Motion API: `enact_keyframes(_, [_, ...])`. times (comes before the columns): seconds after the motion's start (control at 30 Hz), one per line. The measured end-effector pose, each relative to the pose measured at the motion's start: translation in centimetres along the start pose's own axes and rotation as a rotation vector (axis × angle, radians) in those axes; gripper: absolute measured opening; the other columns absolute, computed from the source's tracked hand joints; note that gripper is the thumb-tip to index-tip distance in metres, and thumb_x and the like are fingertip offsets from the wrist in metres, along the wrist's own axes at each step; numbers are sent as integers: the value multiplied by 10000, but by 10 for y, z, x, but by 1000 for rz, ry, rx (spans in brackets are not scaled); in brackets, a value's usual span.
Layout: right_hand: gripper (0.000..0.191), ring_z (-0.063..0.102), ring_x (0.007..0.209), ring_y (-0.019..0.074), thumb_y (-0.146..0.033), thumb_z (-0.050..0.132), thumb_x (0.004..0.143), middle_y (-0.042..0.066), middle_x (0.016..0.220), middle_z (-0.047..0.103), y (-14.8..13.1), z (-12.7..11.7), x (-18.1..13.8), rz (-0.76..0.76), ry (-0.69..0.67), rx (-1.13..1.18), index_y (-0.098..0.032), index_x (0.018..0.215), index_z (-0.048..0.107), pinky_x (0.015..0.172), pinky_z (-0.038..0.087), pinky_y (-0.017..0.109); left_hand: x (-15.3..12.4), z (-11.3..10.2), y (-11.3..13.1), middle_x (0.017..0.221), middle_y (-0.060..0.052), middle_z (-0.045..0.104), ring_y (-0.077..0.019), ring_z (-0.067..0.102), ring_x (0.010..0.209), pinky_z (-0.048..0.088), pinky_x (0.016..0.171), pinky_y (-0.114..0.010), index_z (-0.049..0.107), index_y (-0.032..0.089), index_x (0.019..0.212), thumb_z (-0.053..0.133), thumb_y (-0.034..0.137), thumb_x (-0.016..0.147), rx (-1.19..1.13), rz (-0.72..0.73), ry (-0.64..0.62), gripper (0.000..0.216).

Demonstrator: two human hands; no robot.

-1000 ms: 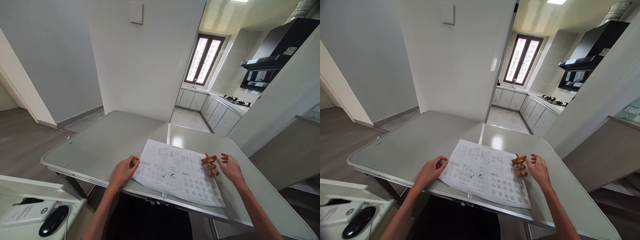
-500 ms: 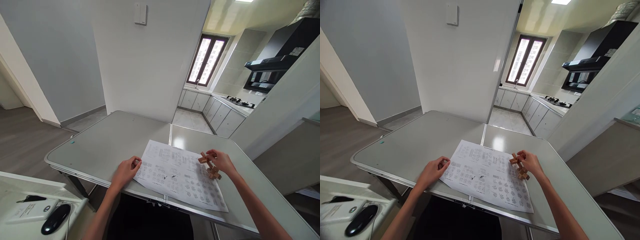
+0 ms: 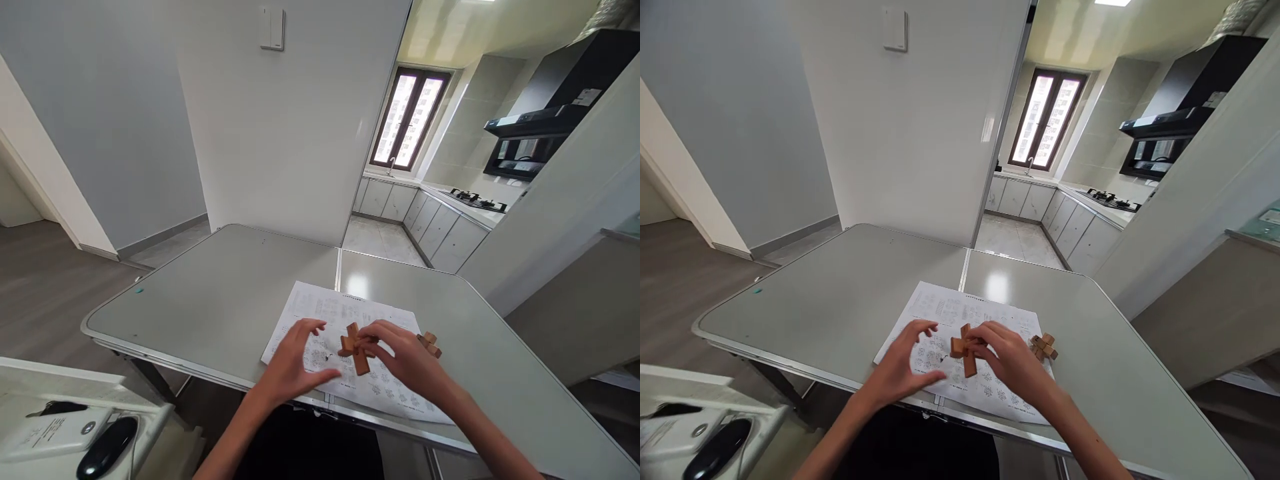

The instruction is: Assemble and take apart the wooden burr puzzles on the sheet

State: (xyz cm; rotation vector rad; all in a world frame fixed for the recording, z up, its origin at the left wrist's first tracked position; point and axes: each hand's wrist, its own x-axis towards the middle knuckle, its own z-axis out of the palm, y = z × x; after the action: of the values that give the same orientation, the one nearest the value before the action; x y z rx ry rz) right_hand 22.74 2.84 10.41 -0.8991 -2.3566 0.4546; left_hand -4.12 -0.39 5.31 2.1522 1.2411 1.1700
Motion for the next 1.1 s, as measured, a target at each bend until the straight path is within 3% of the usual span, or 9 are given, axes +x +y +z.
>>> enact_keyframes(0.07, [148, 695, 905, 212, -253, 493, 1092, 48, 1046, 719, -8, 5, -1, -62, -32, 18, -276, 1146, 629, 768, 564, 340, 3, 17, 12, 1439, -124, 547, -315, 595, 1253, 519, 1065, -478, 402, 302, 1484, 957, 492, 645, -84, 0, -54, 1025])
enact_keyframes(0.13, [171, 688, 916, 210, -224, 484, 1093, 50, 1047, 717, -12, 8, -2, -105, -47, 39, -275, 1176, 624, 779, 566, 340, 4, 29, 18, 1467, -119, 530, -326, 579, 1288, 508, 1095, -507, 357, 316, 1509, 985, 462, 600, -156, -19, -103, 1114])
enact_keyframes(0.3, [212, 696, 947, 204, -215, 459, 1103, 62, 1118, 709, -14, 9, -7, -102, -63, 44, -275, 1251, 599, 799, 574, 341, 3, 38, 18, 1394, -79, 570, -284, 601, 1229, 595, 991, -443, 424, 318, 1433, 938, 358, 669, -248, -72, -91, 922])
enact_keyframes(0.53, [203, 699, 865, 234, -233, 441, 1104, 65, 1001, 737, -8, 16, -13, -101, -39, -245, -256, 1158, 636, 671, 514, 344, 0, 43, 12, 1378, -76, 570, -284, 606, 1220, 641, 941, -415, 441, 318, 1424, 921, 309, 666, -273, -88, -87, 897])
enact_keyframes(0.7, [200, 707, 797, 221, -237, 460, 1095, 59, 953, 744, -2, 27, -14, -66, 5, -305, -255, 1109, 658, 643, 468, 315, -1, 46, 9, 1361, -54, 571, -270, 627, 1180, 671, 877, -403, 456, 335, 1411, 904, 277, 654, -272, -109, -71, 882])
enact_keyframes(0.93, [151, 706, 721, 187, -250, 498, 1080, 29, 965, 737, 3, 36, -12, 23, 29, -146, -262, 1086, 648, 647, 486, 294, -8, 47, 3, 1341, -60, 589, -247, 629, 1174, 638, 981, -447, 421, 313, 1454, 895, 300, 687, -308, -153, -29, 902])
enact_keyframes(1.1, [132, 703, 770, 195, -307, 515, 1074, 22, 950, 730, 11, 40, -17, 115, 10, 16, -259, 1043, 634, 681, 528, 318, -8, 46, 4, 1352, -80, 591, -293, 628, 1190, 597, 1023, -505, 475, 298, 1411, 922, 348, 665, -243, -147, -52, 871])
